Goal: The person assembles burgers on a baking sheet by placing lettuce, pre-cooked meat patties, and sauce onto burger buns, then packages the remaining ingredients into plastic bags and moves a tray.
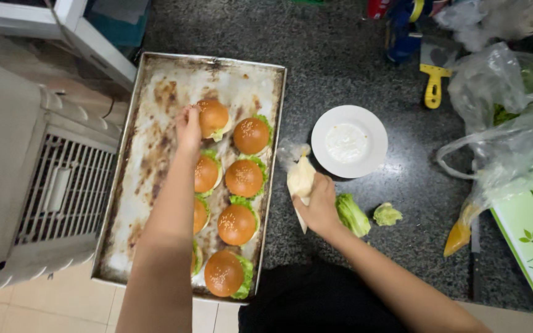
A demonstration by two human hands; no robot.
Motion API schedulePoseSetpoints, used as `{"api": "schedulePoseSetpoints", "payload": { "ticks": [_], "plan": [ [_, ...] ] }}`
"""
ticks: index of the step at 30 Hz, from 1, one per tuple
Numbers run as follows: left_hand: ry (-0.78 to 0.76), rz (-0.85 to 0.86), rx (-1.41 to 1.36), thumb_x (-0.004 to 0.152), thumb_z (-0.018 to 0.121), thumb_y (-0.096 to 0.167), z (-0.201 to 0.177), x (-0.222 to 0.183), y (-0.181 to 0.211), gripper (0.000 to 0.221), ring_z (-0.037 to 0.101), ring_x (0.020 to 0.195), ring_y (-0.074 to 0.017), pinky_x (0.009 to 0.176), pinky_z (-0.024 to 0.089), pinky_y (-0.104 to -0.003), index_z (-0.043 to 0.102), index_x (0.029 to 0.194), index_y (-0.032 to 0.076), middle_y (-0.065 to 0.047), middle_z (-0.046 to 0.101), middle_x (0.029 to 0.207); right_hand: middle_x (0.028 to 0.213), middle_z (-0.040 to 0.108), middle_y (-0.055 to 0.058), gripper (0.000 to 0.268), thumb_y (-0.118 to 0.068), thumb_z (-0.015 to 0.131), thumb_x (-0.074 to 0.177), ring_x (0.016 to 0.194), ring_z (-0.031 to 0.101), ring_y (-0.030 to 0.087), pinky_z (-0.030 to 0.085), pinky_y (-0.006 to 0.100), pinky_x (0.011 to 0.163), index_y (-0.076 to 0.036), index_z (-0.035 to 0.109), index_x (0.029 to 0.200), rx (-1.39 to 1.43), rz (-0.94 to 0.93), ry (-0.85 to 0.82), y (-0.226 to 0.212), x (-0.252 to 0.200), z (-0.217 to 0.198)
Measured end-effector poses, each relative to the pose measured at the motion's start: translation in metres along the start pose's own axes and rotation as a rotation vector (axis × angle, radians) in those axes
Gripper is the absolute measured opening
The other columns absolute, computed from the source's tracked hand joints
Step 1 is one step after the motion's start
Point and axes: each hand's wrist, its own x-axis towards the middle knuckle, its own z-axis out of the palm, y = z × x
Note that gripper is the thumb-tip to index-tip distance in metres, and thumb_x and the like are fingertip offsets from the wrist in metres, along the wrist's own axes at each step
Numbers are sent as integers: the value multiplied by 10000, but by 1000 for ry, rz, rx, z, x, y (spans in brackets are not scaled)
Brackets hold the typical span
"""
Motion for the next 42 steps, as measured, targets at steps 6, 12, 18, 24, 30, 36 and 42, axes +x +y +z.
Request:
{"api": "schedulePoseSetpoints", "payload": {
  "ticks": [6,12,18,24,30,36,42],
  "plan": [
    [48,229,478,960,692,429,2,17,-40,649,556,1231,-362,1071,426,-436,501,1416,8,-235,570,1327,1378,408,337,914,-355,790,799,1318,381,497,309,552,1142,131,309,1405,-46,-10,5,13,6,10],
    [159,639,627,936,694,96,-8,-79,49,472,522,1252,-419,1098,417,-496,504,1348,-36,-247,525,1320,1427,362,349,1058,-380,855,726,1335,323,515,268,591,1101,130,253,1432,-42,46,11,-12,27,19],
    [-324,114,198,1000,613,173,26,-236,75,377,629,1068,-217,940,514,-329,570,1355,54,-125,678,1195,1364,478,305,994,-217,860,670,1275,505,432,437,468,1093,51,301,1447,111,263,-92,-9,50,6],
    [-517,-639,-361,896,597,408,75,-304,62,540,610,1188,-193,935,522,-474,435,1391,264,-2,613,1314,1383,570,232,889,-192,825,743,1252,604,311,509,392,1026,-23,382,1494,388,-87,-279,-65,29,-73],
    [-255,-668,-995,946,644,434,82,-302,75,478,609,1113,-284,1042,492,-561,556,1303,129,-77,638,1134,1164,690,71,178,-76,739,958,1135,667,225,543,332,959,-100,746,1134,354,-288,110,-101,-17,-163],
    [-307,-741,-1259,942,651,440,86,-318,115,483,630,1102,-273,1063,485,-563,566,1255,83,-77,652,1113,951,648,45,238,-83,827,871,900,576,215,456,364,793,-93,784,1105,35,-374,393,-100,-76,-194],
    [-467,-844,-1258,950,652,443,100,-349,111,530,615,1131,-298,1084,480,-568,553,1233,7,-130,636,1138,922,655,40,257,-94,863,833,827,538,208,427,340,726,-91,807,1084,15,-342,481,-95,-94,-200]
  ]
}}
